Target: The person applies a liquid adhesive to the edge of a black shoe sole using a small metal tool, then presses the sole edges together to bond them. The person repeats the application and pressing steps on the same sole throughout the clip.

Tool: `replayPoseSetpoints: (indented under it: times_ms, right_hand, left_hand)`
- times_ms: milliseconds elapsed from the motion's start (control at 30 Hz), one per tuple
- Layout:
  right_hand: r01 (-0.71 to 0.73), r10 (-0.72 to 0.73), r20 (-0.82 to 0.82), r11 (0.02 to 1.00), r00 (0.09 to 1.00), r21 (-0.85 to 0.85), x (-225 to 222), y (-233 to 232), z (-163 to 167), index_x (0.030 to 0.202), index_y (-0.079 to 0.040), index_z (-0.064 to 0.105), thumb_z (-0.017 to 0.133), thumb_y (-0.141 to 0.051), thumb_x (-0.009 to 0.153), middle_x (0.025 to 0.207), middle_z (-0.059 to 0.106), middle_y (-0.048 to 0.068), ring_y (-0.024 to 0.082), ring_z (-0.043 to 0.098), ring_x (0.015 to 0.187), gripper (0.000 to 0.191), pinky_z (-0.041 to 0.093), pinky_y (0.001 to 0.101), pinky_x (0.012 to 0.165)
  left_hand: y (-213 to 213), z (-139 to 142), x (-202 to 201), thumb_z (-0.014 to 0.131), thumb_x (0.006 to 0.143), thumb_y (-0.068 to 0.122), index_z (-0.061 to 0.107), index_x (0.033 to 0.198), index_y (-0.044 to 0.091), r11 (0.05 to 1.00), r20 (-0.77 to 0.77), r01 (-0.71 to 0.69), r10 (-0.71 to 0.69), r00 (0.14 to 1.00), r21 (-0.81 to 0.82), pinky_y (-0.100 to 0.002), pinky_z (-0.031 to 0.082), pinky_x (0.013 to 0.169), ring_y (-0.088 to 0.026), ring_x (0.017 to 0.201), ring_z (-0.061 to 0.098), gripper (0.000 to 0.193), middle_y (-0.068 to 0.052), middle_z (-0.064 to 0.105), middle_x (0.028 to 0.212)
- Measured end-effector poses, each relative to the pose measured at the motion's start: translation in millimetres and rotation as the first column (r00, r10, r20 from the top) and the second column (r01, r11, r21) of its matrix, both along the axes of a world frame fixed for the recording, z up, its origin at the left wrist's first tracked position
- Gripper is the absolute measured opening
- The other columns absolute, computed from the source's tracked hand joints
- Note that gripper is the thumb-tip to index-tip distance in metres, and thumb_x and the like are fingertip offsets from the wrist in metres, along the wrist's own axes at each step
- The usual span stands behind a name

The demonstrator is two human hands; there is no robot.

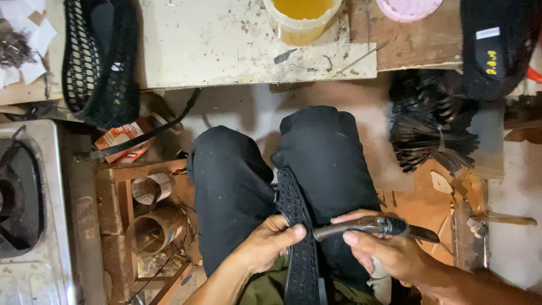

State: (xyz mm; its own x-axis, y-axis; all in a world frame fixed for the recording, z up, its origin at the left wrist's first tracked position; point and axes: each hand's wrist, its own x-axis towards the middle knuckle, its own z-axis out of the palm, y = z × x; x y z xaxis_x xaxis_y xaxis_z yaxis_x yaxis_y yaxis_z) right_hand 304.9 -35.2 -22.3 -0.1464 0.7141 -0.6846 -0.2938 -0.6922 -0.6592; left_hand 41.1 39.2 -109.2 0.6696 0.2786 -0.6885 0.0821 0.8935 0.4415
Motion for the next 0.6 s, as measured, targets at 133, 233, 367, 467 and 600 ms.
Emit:
replayPoseSetpoints:
  times_ms: [133,233,367,467,600]
  right_hand:
    - [-0.112,0.113,0.082,0.994,0.99,-0.013,-3,13,2,0.12,0.002,0.069,0.07,-0.01,0.09,0.048,0.056,0.003,0.011,0.047,0.039,0.032,0.038,0.029,0.039]
    - [-0.305,0.269,0.234,0.943,0.934,0.135,2,29,3,0.112,0.0,0.074,0.076,-0.01,0.088,0.059,0.067,0.0,0.008,0.054,0.044,0.025,0.042,0.0279,0.038]
    - [-0.349,0.345,0.119,0.937,0.931,0.006,10,42,4,0.118,-0.001,0.077,0.073,-0.011,0.089,0.054,0.062,-0.001,0.007,0.049,0.043,0.031,0.04,0.0274,0.039]
    - [-0.257,0.258,0.03,0.966,0.966,-0.034,9,33,9,0.119,0.0,0.075,0.073,-0.012,0.088,0.05,0.058,0.001,0.009,0.047,0.039,0.034,0.037,0.0283,0.037]
    - [-0.262,0.266,0.029,0.959,0.963,-0.108,5,18,9,0.125,-0.002,0.072,0.074,-0.014,0.086,0.052,0.061,0.002,0.01,0.049,0.04,0.04,0.039,0.0292,0.039]
  left_hand:
    - [3,0,1,0.077,0.094,0.029,0.073,0.093,0.008,0.997,0.136,0.006,-0.017,0.99,0.082,-0.023,0.04,0.065,-0.003,0.071,0.048,0.022,0.008,0.06,0.077]
    - [5,-8,4,0.074,0.093,0.028,0.074,0.1,0.009,0.993,0.175,0.043,-0.062,0.983,0.113,-0.024,0.048,0.075,-0.004,0.08,0.057,0.02,0.007,0.069,0.087]
    - [6,-10,2,0.073,0.104,0.024,0.074,0.101,0.004,0.985,0.213,0.064,-0.097,0.972,0.161,-0.025,0.043,0.072,-0.005,0.08,0.052,0.02,0.007,0.062,0.088]
    - [10,-2,-3,0.075,0.099,0.018,0.073,0.108,0.006,0.993,0.252,0.049,-0.073,0.965,0.103,-0.025,0.048,0.079,-0.004,0.085,0.056,0.015,0.007,0.066,0.094]
    - [11,13,-7,0.078,0.086,0.011,0.073,0.113,0.008,0.998,0.239,0.032,-0.044,0.97,0.051,-0.026,0.054,0.086,-0.006,0.09,0.065,0.027,0.005,0.073,0.1]
